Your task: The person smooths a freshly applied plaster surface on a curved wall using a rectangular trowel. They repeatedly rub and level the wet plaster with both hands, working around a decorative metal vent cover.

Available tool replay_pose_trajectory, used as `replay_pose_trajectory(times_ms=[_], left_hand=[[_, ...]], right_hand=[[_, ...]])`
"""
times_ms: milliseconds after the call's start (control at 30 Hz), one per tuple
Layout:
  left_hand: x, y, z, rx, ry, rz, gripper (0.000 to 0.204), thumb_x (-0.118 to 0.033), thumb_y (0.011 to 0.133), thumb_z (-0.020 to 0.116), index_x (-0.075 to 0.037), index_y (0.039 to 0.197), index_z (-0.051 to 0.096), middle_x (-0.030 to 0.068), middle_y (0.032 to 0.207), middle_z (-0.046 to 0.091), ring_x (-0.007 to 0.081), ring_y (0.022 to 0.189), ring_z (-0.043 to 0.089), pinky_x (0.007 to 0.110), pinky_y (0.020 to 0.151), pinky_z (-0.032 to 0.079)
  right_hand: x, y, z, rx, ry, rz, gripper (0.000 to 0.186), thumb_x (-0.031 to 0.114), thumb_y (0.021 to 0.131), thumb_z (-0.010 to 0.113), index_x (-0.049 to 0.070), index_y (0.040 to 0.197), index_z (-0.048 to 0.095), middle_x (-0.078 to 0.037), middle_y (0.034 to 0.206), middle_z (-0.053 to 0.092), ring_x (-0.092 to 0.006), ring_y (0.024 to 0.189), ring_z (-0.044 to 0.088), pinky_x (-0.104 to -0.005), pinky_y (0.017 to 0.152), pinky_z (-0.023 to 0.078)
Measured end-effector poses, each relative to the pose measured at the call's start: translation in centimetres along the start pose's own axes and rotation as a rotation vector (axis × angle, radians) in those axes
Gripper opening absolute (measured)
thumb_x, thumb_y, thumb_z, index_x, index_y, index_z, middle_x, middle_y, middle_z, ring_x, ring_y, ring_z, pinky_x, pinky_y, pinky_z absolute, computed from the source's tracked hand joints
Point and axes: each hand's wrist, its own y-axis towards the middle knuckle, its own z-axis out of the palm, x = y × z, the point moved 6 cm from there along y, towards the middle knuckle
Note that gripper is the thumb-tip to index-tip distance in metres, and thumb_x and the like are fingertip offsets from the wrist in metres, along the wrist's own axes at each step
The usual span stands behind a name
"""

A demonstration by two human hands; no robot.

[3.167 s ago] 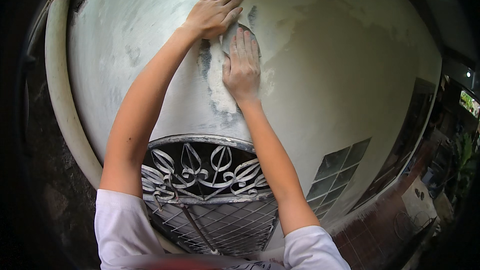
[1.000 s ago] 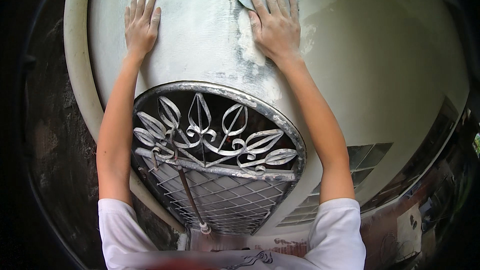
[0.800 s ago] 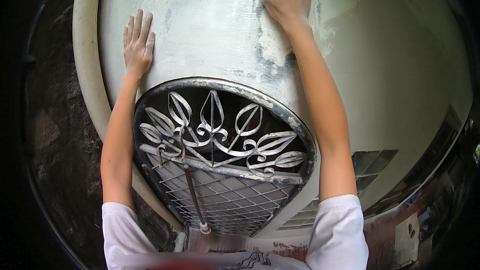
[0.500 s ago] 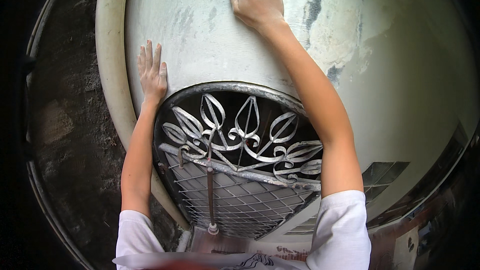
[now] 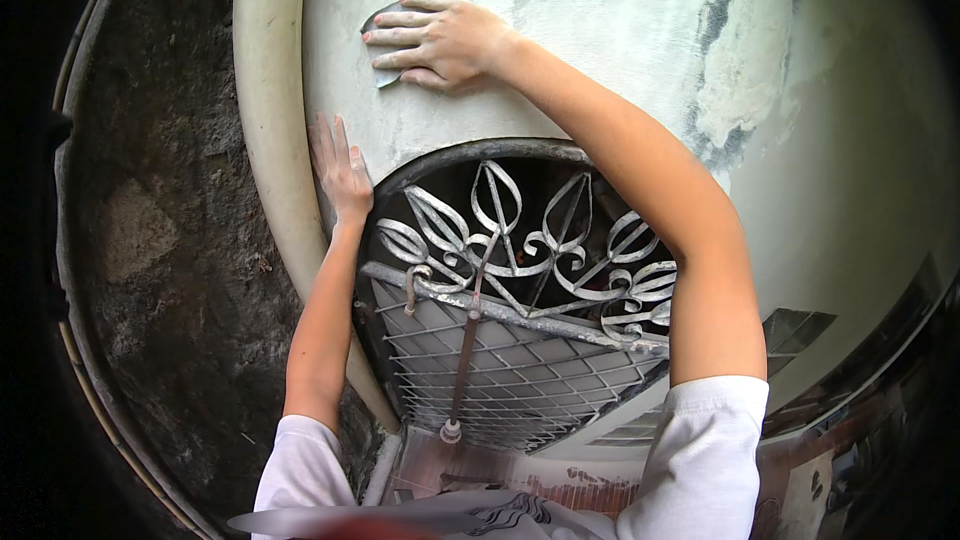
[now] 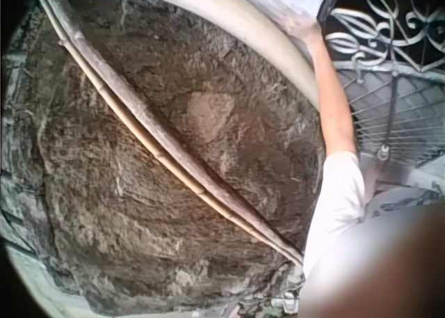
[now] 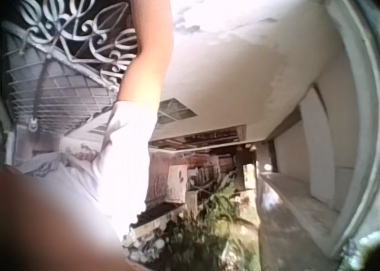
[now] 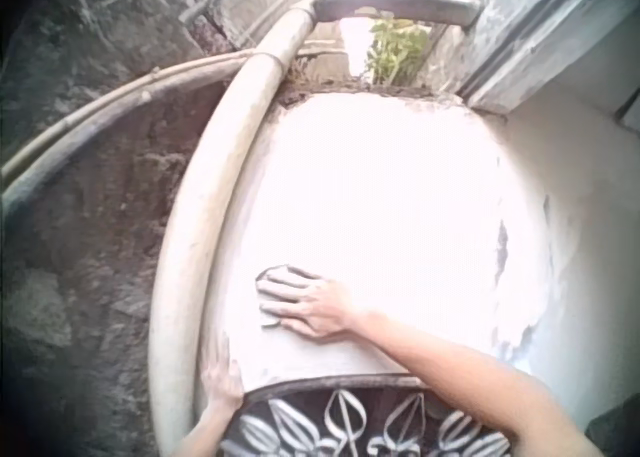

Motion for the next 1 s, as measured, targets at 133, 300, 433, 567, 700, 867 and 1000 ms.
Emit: replay_pose_trajectory(times_ms=[133,300,433,567,700,867,1000], left_hand=[[1.2,-4.5,-0.4,-0.001,-0.014,-0.152,0.057,-0.023,0.103,0.037,-0.004,0.156,0.03,0.0285,0.159,0.027,0.0504,0.144,0.027,0.056,0.119,0.019],[2.8,-9.5,-0.1,0.003,0.034,-0.36,0.057,-0.027,0.106,0.035,0.0,0.156,0.026,0.0277,0.158,0.028,0.0479,0.144,0.025,0.055,0.12,0.014],[3.6,-12.4,0.2,0.024,-0.028,-0.554,0.061,-0.035,0.108,0.031,-0.002,0.158,0.019,0.0263,0.161,0.023,0.0463,0.147,0.019,0.054,0.121,0.009],[4.2,-12.7,0.7,-0.005,-0.06,-0.688,0.063,-0.037,0.108,0.026,-0.001,0.158,0.016,0.0271,0.162,0.019,0.0452,0.148,0.017,0.052,0.122,0.008],[3.3,-10.4,1.5,-0.078,0.041,-0.76,0.065,-0.034,0.107,0.029,0.007,0.155,0.016,0.0312,0.16,0.018,0.0478,0.148,0.016,0.053,0.122,0.01],[-4.3,-3.6,2.9,-0.107,-0.033,-0.549,0.066,-0.032,0.106,0.033,0.01,0.154,0.015,0.032,0.162,0.009,0.0504,0.149,0.008,0.054,0.122,0.007],[-17.2,1.9,5.2,-0.021,-0.106,-0.102,0.069,-0.029,0.103,0.039,0.007,0.156,0.016,0.0291,0.164,0.005,0.0496,0.151,0.001,0.057,0.121,0.001]], right_hand=[[-9.7,1.3,-2.2,0.006,-0.228,0.527,0.047,0.044,0.106,0.035,0.037,0.152,0.038,0.006,0.161,0.033,-0.0133,0.149,0.028,-0.0366,0.126,0.02],[-10.6,3.7,-3.9,-0.381,-0.066,0.519,0.043,0.027,0.099,0.048,0.008,0.136,0.058,-0.018,0.15,0.046,-0.0372,0.145,0.031,-0.0472,0.122,0.021],[-0.8,5.5,1.5,0.011,-0.222,0.281,0.046,0.042,0.105,0.037,0.036,0.15,0.041,0.005,0.161,0.033,-0.0134,0.15,0.027,-0.0402,0.127,0.015],[4.9,2.5,1.9,0.14,0.087,0.014,0.043,0.048,0.103,0.04,0.039,0.144,0.051,0.01,0.161,0.033,-0.0105,0.15,0.024,-0.0399,0.128,0.01],[2.3,-4.0,-0.6,0.161,-0.035,0.085,0.045,0.049,0.104,0.036,0.042,0.148,0.043,0.011,0.161,0.03,-0.0116,0.15,0.025,-0.039,0.128,0.012],[-0.6,-15.1,-5.4,0.079,-0.137,0.405,0.047,0.045,0.103,0.041,0.041,0.15,0.041,0.009,0.162,0.031,-0.0139,0.149,0.028,-0.0409,0.127,0.017],[0.6,-25.7,-9.4,0.02,-0.059,0.763,0.049,0.037,0.101,0.047,0.034,0.15,0.045,0.003,0.16,0.036,-0.021,0.148,0.032,-0.0448,0.124,0.02]])
